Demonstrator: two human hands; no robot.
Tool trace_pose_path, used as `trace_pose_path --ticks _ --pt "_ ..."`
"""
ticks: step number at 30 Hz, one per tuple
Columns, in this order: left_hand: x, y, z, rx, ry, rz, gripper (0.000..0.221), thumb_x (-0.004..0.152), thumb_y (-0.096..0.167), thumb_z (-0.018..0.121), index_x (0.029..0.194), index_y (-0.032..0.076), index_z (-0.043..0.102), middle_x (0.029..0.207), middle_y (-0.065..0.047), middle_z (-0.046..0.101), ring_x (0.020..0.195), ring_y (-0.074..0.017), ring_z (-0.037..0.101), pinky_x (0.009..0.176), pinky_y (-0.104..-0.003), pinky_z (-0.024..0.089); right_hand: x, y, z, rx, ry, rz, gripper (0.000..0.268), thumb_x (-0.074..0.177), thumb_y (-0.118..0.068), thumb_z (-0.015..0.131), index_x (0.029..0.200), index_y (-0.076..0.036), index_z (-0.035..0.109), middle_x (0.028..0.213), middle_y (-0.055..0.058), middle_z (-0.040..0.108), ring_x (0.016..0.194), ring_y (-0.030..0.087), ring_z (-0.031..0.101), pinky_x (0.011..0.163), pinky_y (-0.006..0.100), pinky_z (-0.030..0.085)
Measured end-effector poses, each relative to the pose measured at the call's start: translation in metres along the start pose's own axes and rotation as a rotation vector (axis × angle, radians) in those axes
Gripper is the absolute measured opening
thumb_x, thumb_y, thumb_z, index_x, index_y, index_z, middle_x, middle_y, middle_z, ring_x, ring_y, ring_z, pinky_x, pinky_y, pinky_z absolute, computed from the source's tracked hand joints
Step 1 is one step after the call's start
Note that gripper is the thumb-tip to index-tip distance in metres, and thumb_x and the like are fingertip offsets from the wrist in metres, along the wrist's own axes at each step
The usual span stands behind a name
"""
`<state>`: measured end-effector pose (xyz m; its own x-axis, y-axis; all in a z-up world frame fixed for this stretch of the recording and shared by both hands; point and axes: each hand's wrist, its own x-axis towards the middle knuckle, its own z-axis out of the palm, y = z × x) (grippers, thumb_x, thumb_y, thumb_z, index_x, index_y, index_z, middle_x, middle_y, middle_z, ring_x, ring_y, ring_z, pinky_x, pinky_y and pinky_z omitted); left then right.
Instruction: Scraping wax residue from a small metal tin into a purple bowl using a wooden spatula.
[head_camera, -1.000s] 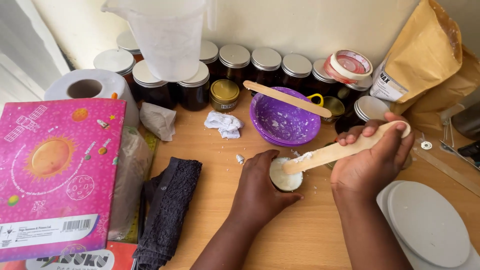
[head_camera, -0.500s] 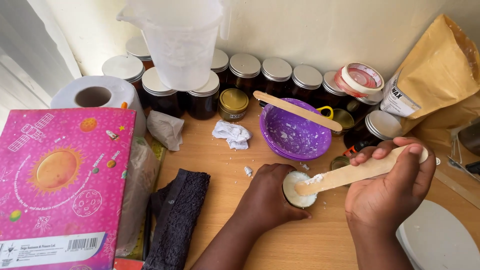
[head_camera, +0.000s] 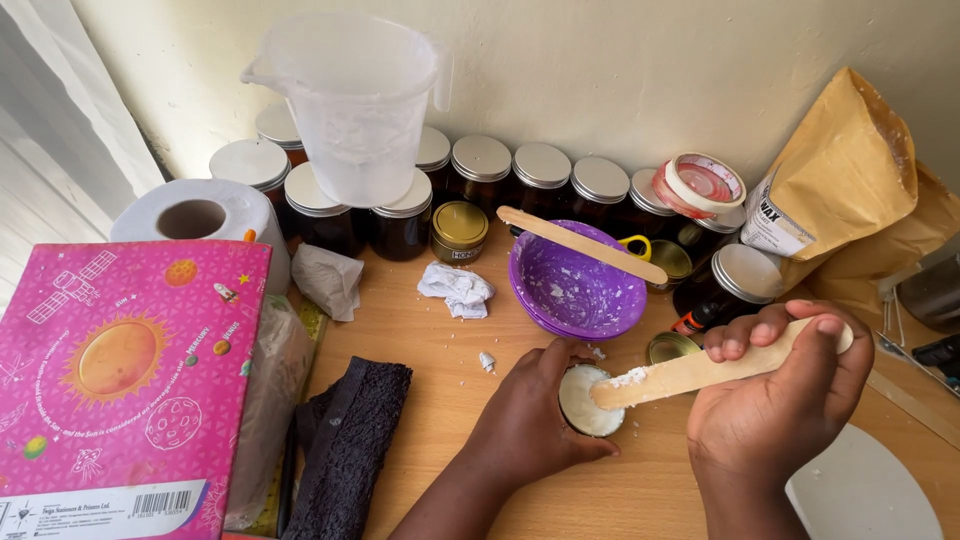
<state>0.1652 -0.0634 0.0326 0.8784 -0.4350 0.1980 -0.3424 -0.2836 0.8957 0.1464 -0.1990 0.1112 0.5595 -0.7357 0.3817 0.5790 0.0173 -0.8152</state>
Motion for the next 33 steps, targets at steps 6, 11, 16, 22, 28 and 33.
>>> trace_pose_path --ticks 6,11,16,22,28,33 --pt "0.002 0.004 -0.001 -0.023 -0.005 -0.028 0.08 0.045 0.03 0.086 0.113 0.016 0.048 0.11 0.0 0.06 0.101 -0.0224 0.056 0.081 -0.033 0.046 -0.007 0.01 0.003 -0.185 0.055 -0.09 0.006 0.1 -0.017 0.036 0.097 -0.014 0.04 0.073 0.001 0.036 0.061 0.009 0.034 0.054 0.023 0.035" --pt "0.001 0.008 -0.007 -0.171 0.017 0.018 0.074 0.041 0.021 0.084 0.106 0.014 0.049 0.098 -0.002 0.064 0.089 -0.0184 0.061 0.074 -0.028 0.047 -0.013 0.016 0.002 -0.25 0.033 -0.218 0.011 0.105 -0.022 0.032 0.101 -0.012 0.034 0.074 0.0 0.03 0.061 0.009 0.032 0.053 0.022 0.031" --pt "0.0 0.008 -0.006 -0.238 -0.127 -0.053 0.076 0.042 0.021 0.083 0.104 0.014 0.04 0.096 -0.001 0.055 0.087 -0.016 0.053 0.073 -0.026 0.041 -0.012 0.015 0.004 -0.27 0.093 -0.218 0.01 0.103 -0.024 0.034 0.099 -0.015 0.036 0.088 0.001 0.036 0.058 0.007 0.03 0.049 0.021 0.028" --pt "0.0 0.012 -0.01 -0.305 -0.213 -0.119 0.069 0.044 0.016 0.081 0.096 0.015 0.036 0.089 0.0 0.059 0.072 -0.0131 0.045 0.061 -0.026 0.039 -0.009 0.016 0.004 -0.182 0.116 -0.145 0.015 0.1 -0.03 0.039 0.094 -0.016 0.039 0.073 -0.002 0.032 0.056 0.006 0.03 0.049 0.02 0.027" --pt "0.001 0.008 -0.008 -0.304 -0.184 -0.079 0.077 0.041 0.02 0.082 0.103 0.013 0.037 0.098 -0.001 0.053 0.097 -0.0128 0.057 0.076 -0.024 0.044 -0.003 0.024 -0.003 0.039 -0.092 -0.061 0.02 0.095 -0.038 0.052 0.089 -0.02 0.046 0.068 -0.005 0.031 0.056 0.006 0.029 0.049 0.02 0.026" --pt "0.002 0.003 0.001 -0.114 -0.114 -0.033 0.083 0.041 0.033 0.083 0.109 0.012 0.04 0.106 -0.003 0.057 0.095 -0.0213 0.055 0.077 -0.032 0.045 -0.004 0.004 -0.001 0.046 -0.197 -0.043 0.024 0.093 -0.04 0.053 0.085 -0.02 0.044 0.064 -0.001 0.027 0.051 0.009 0.026 0.048 0.021 0.024"
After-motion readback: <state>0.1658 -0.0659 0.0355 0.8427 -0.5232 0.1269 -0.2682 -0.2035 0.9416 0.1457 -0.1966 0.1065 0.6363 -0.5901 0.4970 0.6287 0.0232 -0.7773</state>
